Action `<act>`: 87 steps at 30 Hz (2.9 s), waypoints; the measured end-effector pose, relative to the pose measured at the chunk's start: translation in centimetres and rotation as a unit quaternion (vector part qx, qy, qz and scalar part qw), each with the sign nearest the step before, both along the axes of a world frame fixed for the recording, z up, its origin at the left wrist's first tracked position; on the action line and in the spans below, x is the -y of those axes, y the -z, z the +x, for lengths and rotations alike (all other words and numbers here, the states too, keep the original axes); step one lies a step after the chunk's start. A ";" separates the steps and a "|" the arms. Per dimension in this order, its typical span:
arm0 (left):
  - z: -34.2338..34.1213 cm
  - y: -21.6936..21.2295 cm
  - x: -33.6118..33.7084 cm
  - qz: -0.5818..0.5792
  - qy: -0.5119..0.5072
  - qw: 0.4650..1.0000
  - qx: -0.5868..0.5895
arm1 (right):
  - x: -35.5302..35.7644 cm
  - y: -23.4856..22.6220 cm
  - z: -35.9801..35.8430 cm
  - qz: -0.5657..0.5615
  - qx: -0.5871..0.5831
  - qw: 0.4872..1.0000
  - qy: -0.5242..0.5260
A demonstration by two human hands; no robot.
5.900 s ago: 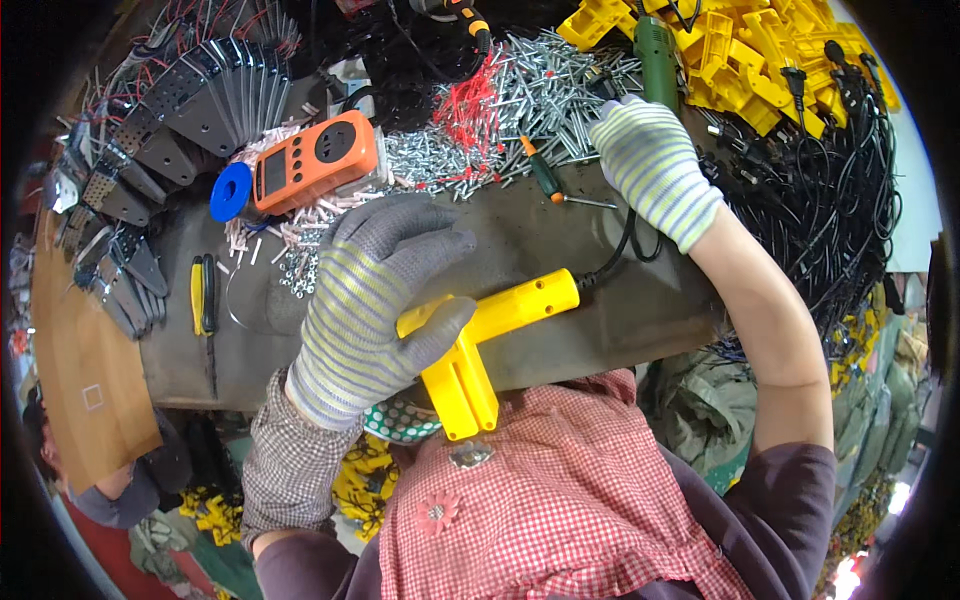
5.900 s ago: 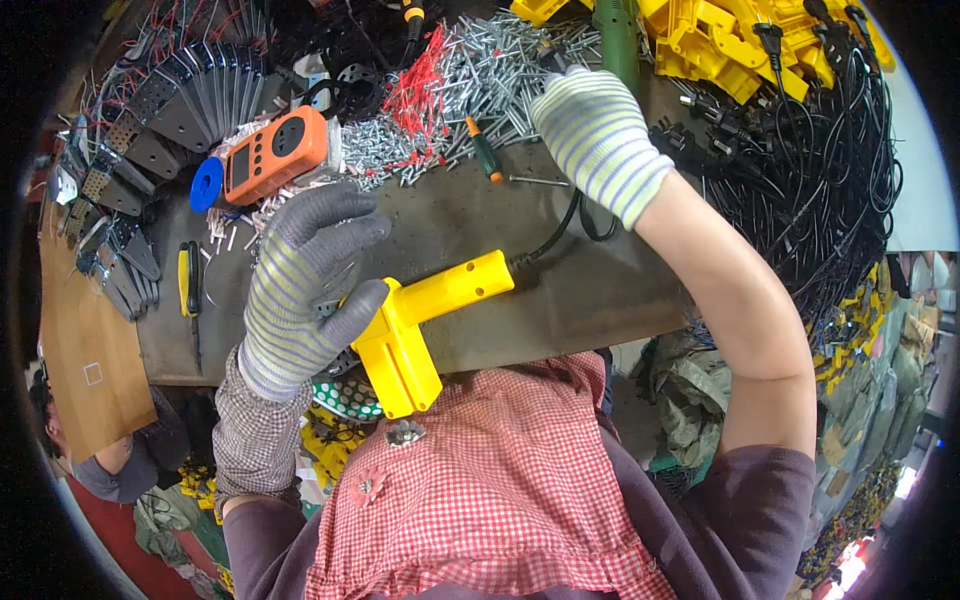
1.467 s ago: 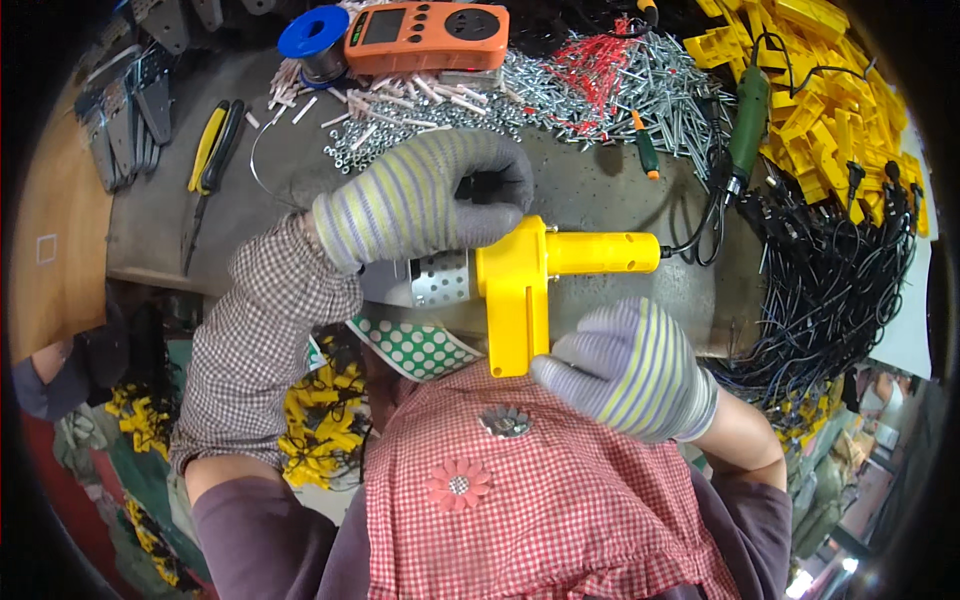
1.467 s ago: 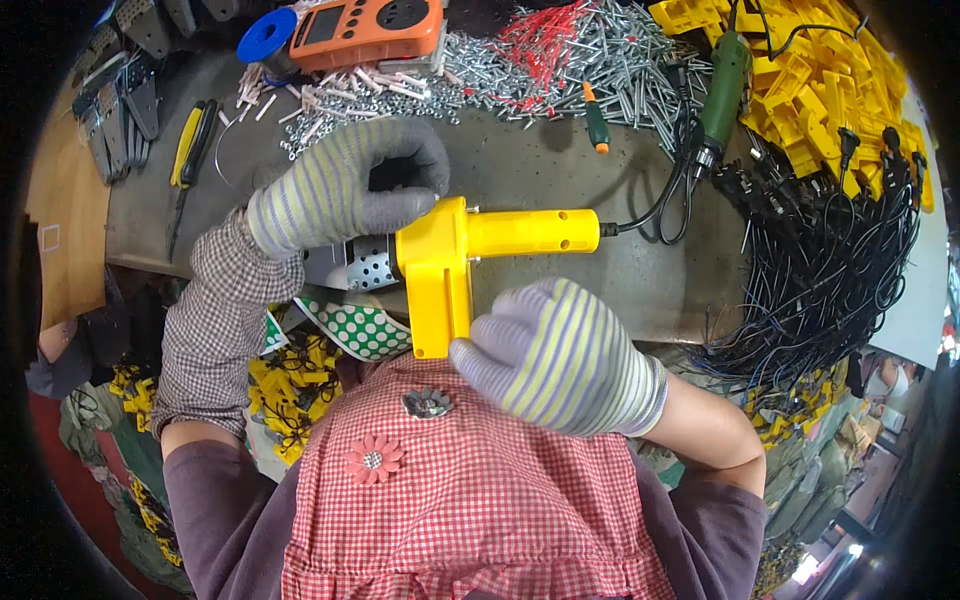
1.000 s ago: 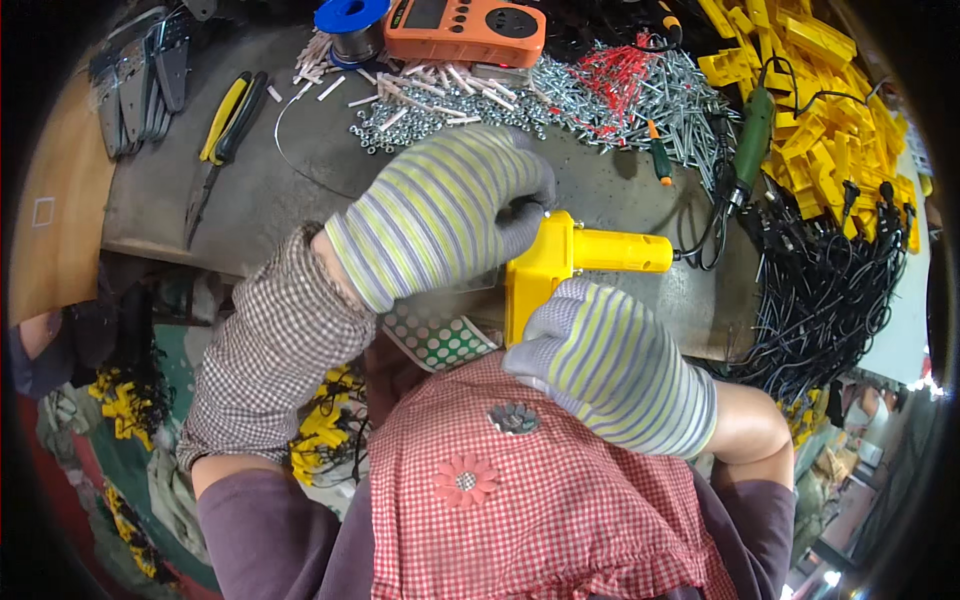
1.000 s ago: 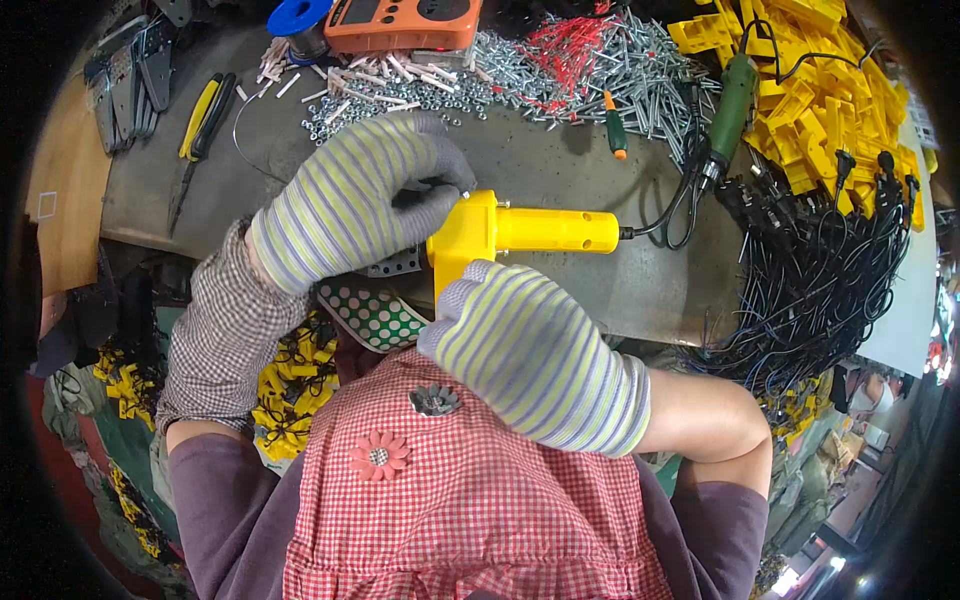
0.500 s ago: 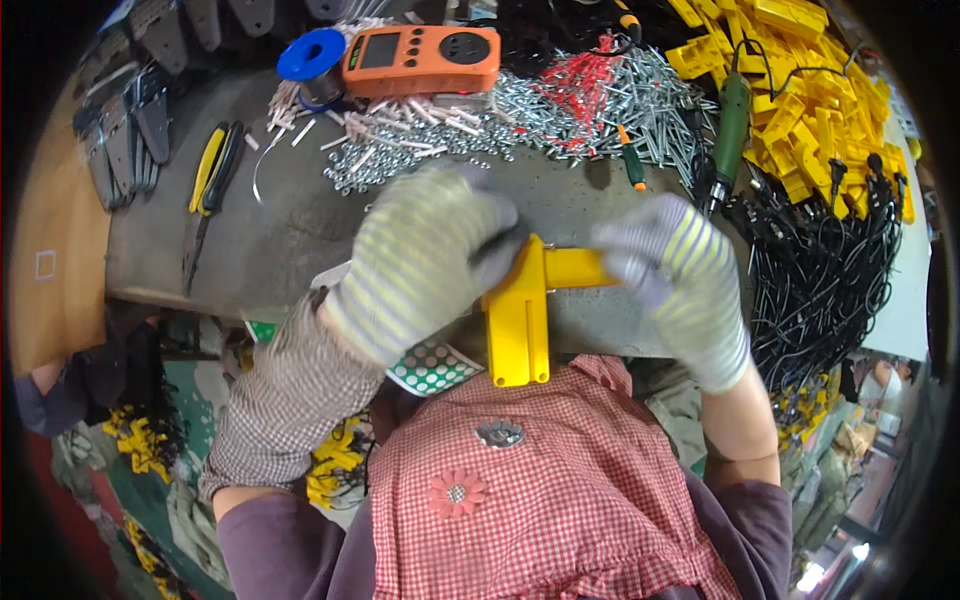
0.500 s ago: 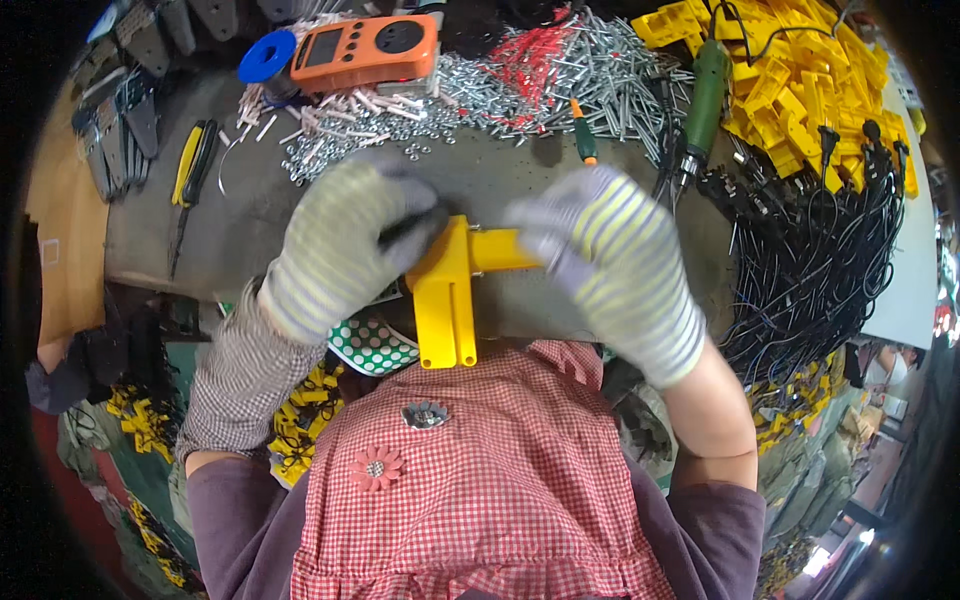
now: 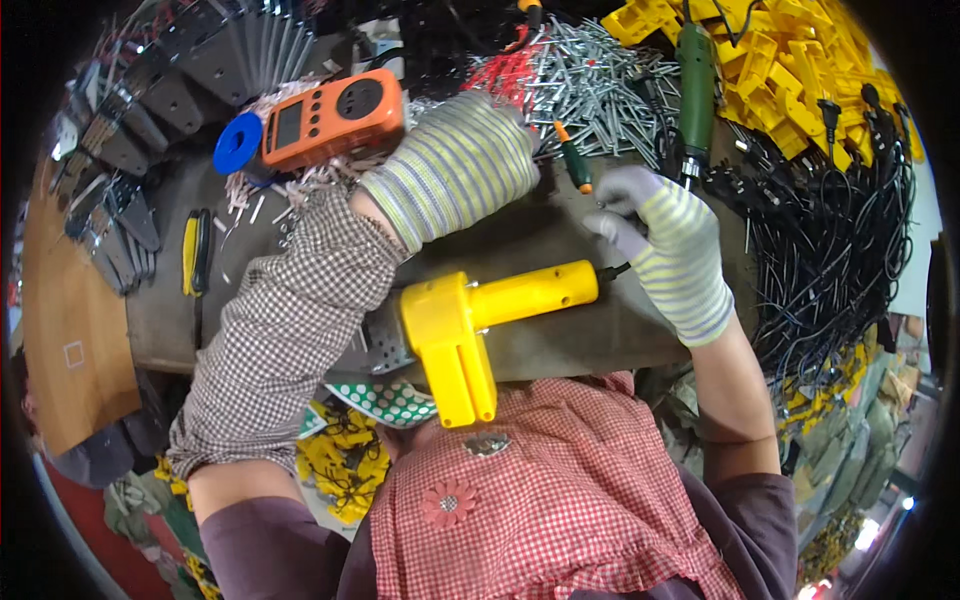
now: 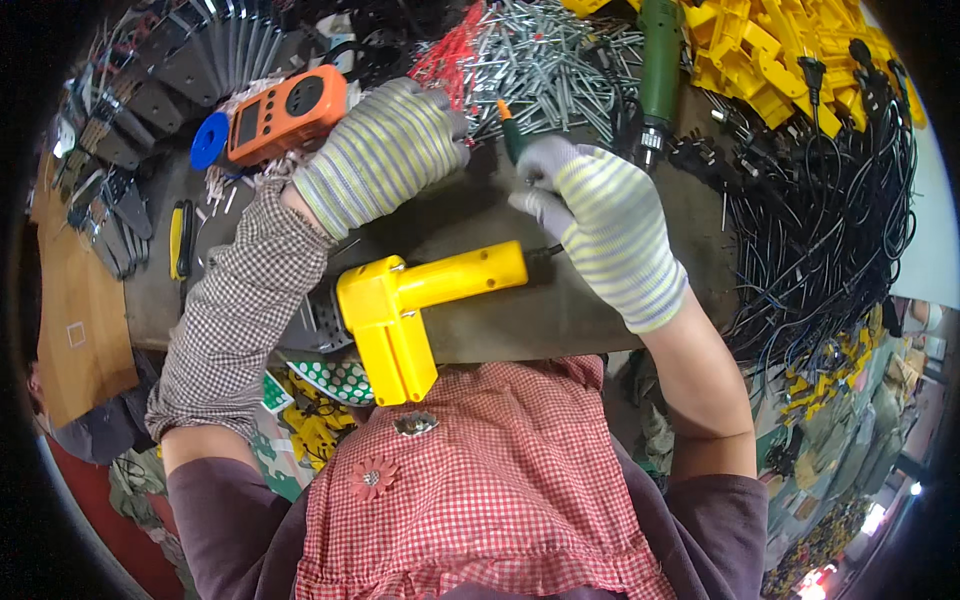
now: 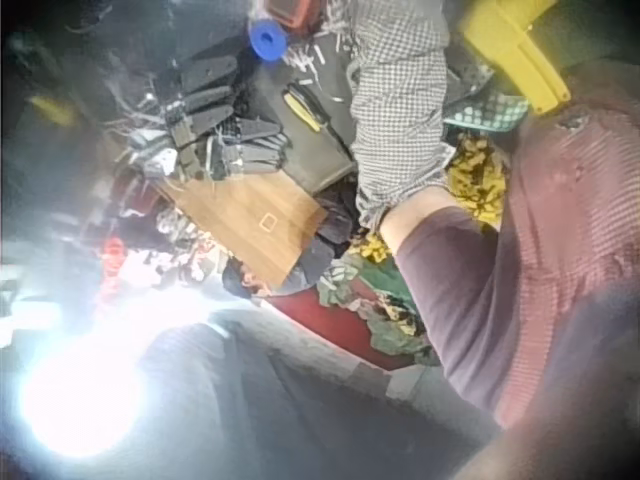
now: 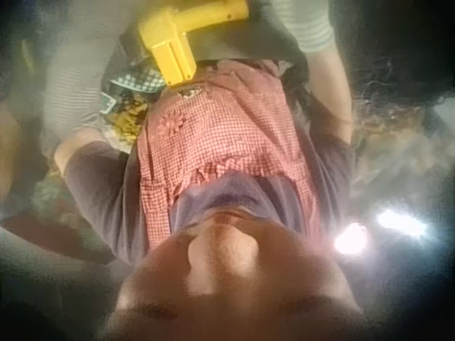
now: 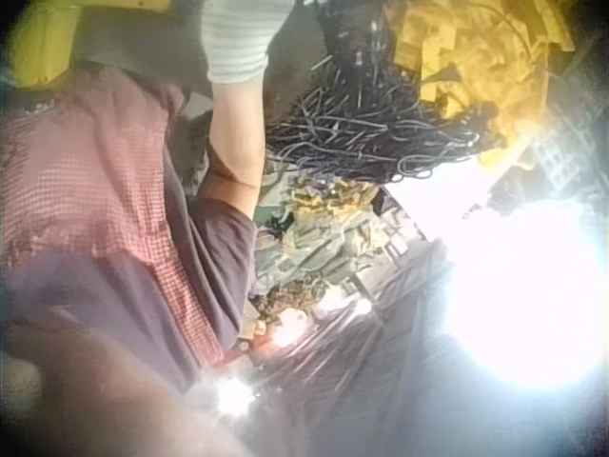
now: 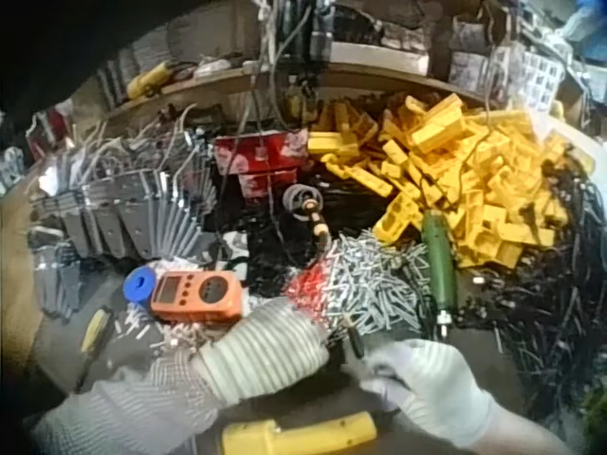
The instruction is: The person assembles wires and screws into a yellow plastic component at a workbench, using an electric screwdriver to secure the screws and a soldering iron to solder the wires.
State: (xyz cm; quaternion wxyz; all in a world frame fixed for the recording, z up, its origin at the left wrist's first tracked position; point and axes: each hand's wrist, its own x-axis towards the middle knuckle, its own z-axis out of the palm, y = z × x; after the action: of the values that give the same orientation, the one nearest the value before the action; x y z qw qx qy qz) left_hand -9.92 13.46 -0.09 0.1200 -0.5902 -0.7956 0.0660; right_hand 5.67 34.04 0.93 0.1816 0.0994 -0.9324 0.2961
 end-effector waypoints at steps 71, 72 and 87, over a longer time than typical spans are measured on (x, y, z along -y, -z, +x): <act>11.3 -1.2 2.7 0.164 -0.121 0.908 0.367 | 2.3 -0.8 4.7 0.106 0.004 0.986 -0.128; 11.1 -1.5 2.5 0.125 -0.136 0.910 0.372 | 2.2 -0.3 4.7 0.106 0.005 0.986 -0.127; 11.3 -1.8 1.9 0.136 -0.150 0.920 0.336 | -11.2 0.2 -9.4 0.208 0.198 0.866 0.410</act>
State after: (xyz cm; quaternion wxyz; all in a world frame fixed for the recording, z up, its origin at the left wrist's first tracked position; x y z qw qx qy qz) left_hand 1.41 11.56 1.70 -0.0868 -0.4290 -0.8696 -0.2284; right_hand -3.77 45.21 0.76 0.0731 -0.3173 -0.9455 0.0076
